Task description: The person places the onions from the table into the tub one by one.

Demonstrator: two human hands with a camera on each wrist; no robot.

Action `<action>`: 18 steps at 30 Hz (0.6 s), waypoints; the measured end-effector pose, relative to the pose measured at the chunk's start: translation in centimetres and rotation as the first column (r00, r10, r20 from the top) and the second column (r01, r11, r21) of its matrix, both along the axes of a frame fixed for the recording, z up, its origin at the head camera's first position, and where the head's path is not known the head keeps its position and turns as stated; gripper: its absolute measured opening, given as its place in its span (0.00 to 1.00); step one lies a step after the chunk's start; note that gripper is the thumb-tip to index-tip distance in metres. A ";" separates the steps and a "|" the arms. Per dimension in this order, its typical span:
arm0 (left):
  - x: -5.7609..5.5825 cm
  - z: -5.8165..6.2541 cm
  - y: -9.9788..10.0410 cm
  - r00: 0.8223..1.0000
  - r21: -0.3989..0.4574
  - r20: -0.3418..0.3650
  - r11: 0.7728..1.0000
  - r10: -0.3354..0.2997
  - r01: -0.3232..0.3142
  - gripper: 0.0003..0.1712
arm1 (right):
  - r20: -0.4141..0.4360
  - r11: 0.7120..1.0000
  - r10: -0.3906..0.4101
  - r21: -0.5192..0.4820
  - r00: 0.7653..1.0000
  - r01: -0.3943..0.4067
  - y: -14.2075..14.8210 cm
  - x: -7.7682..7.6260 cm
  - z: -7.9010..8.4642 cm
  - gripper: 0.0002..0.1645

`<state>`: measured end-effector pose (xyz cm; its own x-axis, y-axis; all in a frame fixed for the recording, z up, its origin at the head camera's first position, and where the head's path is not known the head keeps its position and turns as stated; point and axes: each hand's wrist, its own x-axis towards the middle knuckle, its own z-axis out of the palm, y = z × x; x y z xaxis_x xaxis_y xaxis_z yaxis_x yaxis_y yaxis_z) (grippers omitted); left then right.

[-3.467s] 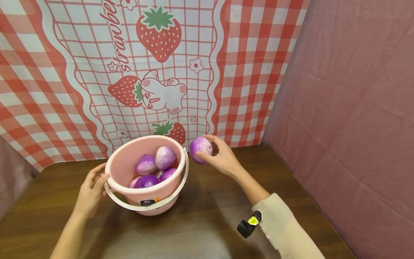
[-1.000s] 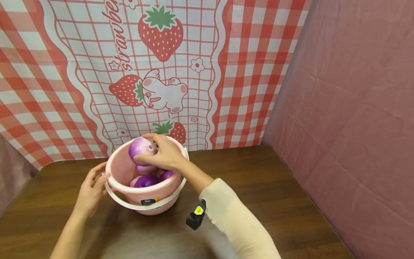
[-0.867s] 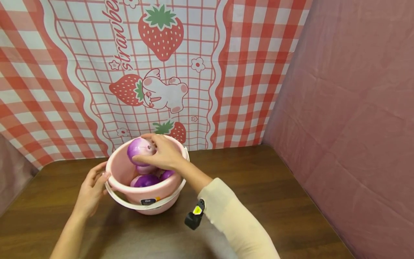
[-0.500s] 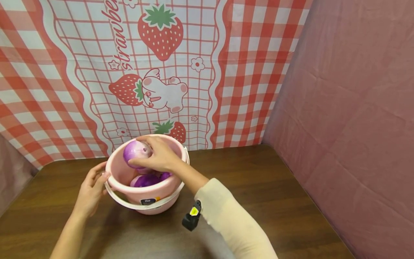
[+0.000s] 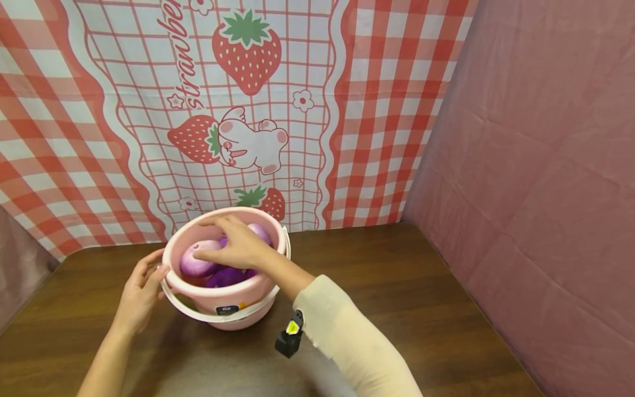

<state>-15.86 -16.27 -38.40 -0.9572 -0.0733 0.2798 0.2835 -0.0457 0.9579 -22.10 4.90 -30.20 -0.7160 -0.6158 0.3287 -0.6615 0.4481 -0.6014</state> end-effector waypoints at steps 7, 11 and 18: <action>0.0 0.0 -0.1 1.000 0.006 -0.004 1.000 0.005 -0.005 0.18 | -0.024 0.998 0.019 -0.067 1.000 -0.020 0.6 -0.2 0.5 0.29; 0.1 0.0 -0.1 1.000 0.020 -0.013 1.000 -0.005 0.005 0.18 | 0.008 0.994 -0.046 -0.095 0.999 0.046 1.5 -0.2 0.9 0.28; 0.1 0.1 -0.2 1.000 0.014 -0.022 1.000 -0.020 0.021 0.18 | 0.081 0.966 -0.111 -0.224 0.990 0.127 4.1 -0.5 1.9 0.25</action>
<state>-15.78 -16.49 -38.27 -0.9522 -0.0578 0.3000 0.3034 -0.0649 0.9506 -22.56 8.97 -28.33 -0.8049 -0.4390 0.3993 -0.5662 0.3666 -0.7382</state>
